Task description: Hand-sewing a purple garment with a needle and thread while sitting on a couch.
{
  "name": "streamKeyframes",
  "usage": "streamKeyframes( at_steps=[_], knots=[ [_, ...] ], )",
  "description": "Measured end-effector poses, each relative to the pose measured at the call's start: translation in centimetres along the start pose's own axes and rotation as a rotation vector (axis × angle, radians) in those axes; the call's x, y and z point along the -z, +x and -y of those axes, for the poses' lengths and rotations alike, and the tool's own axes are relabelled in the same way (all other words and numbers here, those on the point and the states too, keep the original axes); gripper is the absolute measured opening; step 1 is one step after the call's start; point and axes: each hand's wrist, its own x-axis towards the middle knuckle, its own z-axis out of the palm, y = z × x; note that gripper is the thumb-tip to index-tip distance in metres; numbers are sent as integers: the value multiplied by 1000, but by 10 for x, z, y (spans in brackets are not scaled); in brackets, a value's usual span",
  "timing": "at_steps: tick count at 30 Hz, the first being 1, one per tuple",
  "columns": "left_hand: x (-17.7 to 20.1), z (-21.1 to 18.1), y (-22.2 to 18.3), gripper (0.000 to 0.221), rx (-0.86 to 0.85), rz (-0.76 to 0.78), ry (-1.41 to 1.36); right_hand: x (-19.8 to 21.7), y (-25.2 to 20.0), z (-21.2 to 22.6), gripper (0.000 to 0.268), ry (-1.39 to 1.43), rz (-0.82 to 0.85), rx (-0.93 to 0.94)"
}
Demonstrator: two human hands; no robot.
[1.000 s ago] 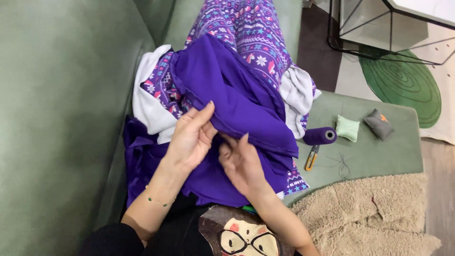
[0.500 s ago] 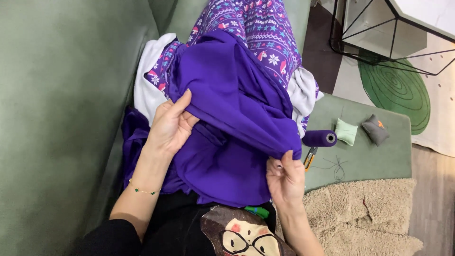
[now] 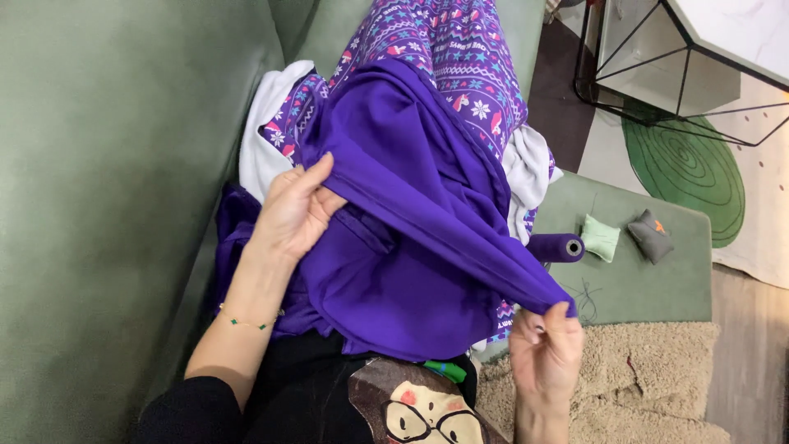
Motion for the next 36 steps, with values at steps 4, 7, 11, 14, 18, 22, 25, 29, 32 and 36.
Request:
streamKeyframes(
  at_steps=[4,7,11,14,18,22,25,29,32,36],
  knots=[
    [1,-13,0,31,-32,-47,17,18,-5,11,51,40,-5,41],
    [17,-17,19,26,-67,-70,-45,22,-11,25,44,-23,-55,89],
    [15,-26,16,30,-77,-69,-23,37,-15,27,42,-31,-71,125],
    [18,-32,22,28,-84,-73,-34,43,-14,34,35,18,-60,129],
    [26,-36,32,29,-120,-117,-115,50,-15,44,24,76,-138,205],
    [20,-33,28,33,-108,-99,-107,56,-12,44,19,52,-260,278],
    [13,-32,24,29,-89,-109,-92,55,-6,44,18,78,-283,289],
    [21,-27,26,29,-90,-133,-96,64,-3,46,15,98,-333,320],
    [29,-27,32,27,-135,-158,-106,69,0,48,13,149,-384,349],
    [25,-29,23,29,-114,-170,-56,65,4,48,12,145,-400,340]
  ],
)
